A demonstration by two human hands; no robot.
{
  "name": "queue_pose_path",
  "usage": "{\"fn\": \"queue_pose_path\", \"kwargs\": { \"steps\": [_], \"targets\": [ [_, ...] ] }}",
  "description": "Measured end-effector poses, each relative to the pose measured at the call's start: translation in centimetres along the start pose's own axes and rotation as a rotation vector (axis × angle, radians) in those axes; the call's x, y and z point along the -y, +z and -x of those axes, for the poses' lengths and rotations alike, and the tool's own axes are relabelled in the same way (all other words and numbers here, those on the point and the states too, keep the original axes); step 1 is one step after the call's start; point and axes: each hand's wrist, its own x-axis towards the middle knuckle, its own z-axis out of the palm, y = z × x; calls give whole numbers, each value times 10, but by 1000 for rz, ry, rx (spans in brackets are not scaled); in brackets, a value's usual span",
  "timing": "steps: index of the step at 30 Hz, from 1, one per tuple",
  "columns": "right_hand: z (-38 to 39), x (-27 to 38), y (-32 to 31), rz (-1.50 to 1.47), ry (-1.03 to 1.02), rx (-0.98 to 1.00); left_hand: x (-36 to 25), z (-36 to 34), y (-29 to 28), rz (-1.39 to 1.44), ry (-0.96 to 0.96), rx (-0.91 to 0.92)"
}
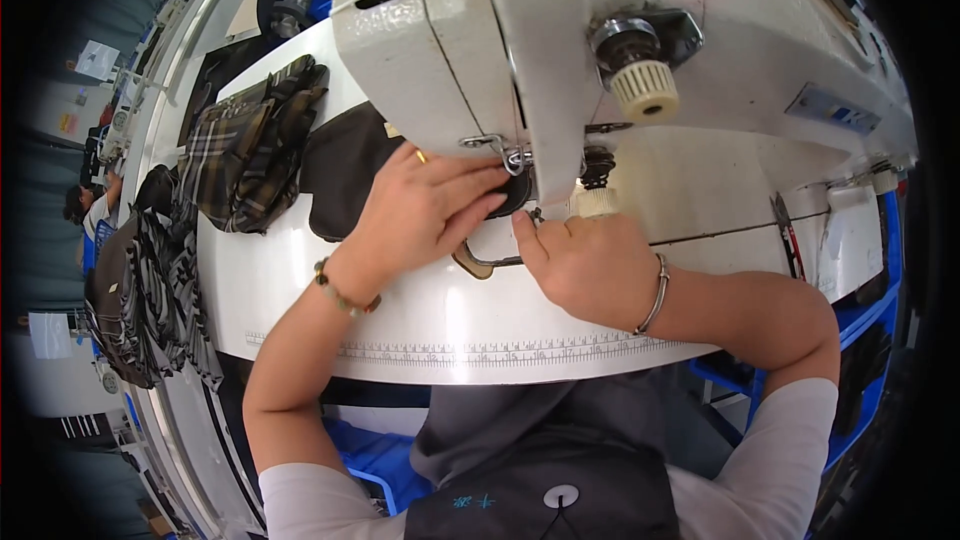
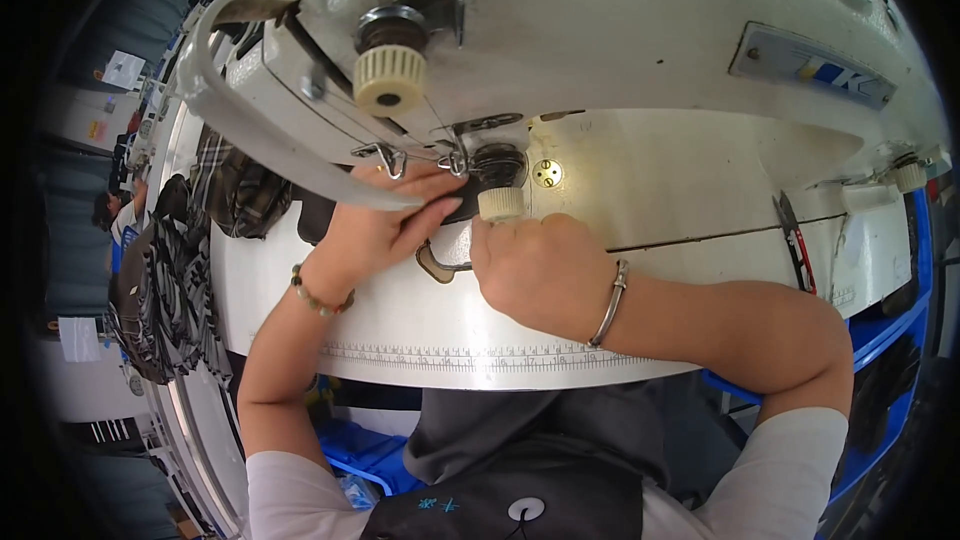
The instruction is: Sewing together pieces of fabric and leather material using an industrial sewing machine.
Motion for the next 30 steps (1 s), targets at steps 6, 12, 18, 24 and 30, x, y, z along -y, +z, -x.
{"fn": "queue_pose_path", "kwargs": {
  "steps": [6,12,18,24,30],
  "targets": [
    [2,5,-2,-47,-58,24,-11,16,1,39,32,0],
    [7,6,2,0,-65,38,-10,14,0,82,13,36],
    [5,5,-1,14,-67,66,-9,13,2,36,-14,10],
    [3,3,-5,-6,-80,58,-14,9,-2,-43,-20,21],
    [5,4,-7,-4,-70,56,-28,9,-8,-48,-49,106]
  ]
}}
